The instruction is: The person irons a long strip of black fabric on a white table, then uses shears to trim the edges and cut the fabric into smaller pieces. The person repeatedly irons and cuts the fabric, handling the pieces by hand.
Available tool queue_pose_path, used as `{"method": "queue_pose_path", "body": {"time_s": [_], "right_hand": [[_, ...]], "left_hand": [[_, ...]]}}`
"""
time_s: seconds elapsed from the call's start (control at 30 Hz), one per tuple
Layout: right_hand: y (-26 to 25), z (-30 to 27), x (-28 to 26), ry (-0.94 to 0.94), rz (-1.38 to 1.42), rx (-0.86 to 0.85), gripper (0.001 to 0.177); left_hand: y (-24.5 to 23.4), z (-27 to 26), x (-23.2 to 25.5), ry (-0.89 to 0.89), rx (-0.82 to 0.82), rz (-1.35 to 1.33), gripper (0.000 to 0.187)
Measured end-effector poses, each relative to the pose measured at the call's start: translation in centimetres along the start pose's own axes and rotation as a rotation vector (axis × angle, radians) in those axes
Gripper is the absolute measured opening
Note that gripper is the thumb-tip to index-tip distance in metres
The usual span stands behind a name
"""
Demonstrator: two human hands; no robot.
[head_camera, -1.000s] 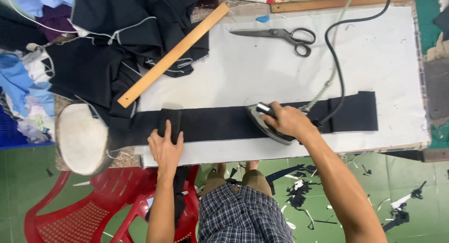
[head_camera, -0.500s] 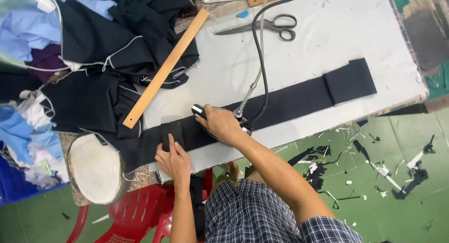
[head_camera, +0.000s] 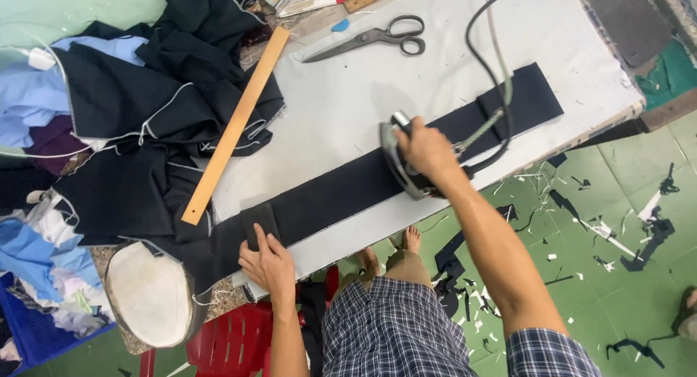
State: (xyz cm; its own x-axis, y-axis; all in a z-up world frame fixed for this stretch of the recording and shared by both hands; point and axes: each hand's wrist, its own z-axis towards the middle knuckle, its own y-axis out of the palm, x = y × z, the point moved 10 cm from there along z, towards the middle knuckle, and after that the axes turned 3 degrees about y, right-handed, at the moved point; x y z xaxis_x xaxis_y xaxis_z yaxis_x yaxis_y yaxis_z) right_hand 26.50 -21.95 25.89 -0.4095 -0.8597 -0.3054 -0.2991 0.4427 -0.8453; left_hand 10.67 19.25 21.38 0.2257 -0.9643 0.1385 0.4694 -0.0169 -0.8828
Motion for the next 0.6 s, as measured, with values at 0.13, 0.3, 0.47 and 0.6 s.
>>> {"method": "queue_pose_path", "body": {"time_s": [0.13, 0.3, 0.47, 0.6], "right_hand": [[-1.2, 2.3, 6.2, 0.088, 0.011, 0.053, 0.054], [-1.7, 4.0, 10.8, 0.136, 0.077, 0.137, 0.062], [-2.7, 3.0, 9.9, 0.147, 0.211, -0.009, 0.063], [-2.0, 3.4, 9.6, 0.060, 0.189, -0.029, 0.063]], "left_hand": [[-0.2, 0.1, 0.2, 0.018, 0.004, 0.006, 0.032], [0.3, -0.2, -0.1, 0.012, -0.029, -0.008, 0.037], [1.0, 0.1, 0.1, -0.060, -0.216, -0.050, 0.064], [2.0, 0.1, 0.5, 0.058, -0.237, -0.119, 0.061]]}}
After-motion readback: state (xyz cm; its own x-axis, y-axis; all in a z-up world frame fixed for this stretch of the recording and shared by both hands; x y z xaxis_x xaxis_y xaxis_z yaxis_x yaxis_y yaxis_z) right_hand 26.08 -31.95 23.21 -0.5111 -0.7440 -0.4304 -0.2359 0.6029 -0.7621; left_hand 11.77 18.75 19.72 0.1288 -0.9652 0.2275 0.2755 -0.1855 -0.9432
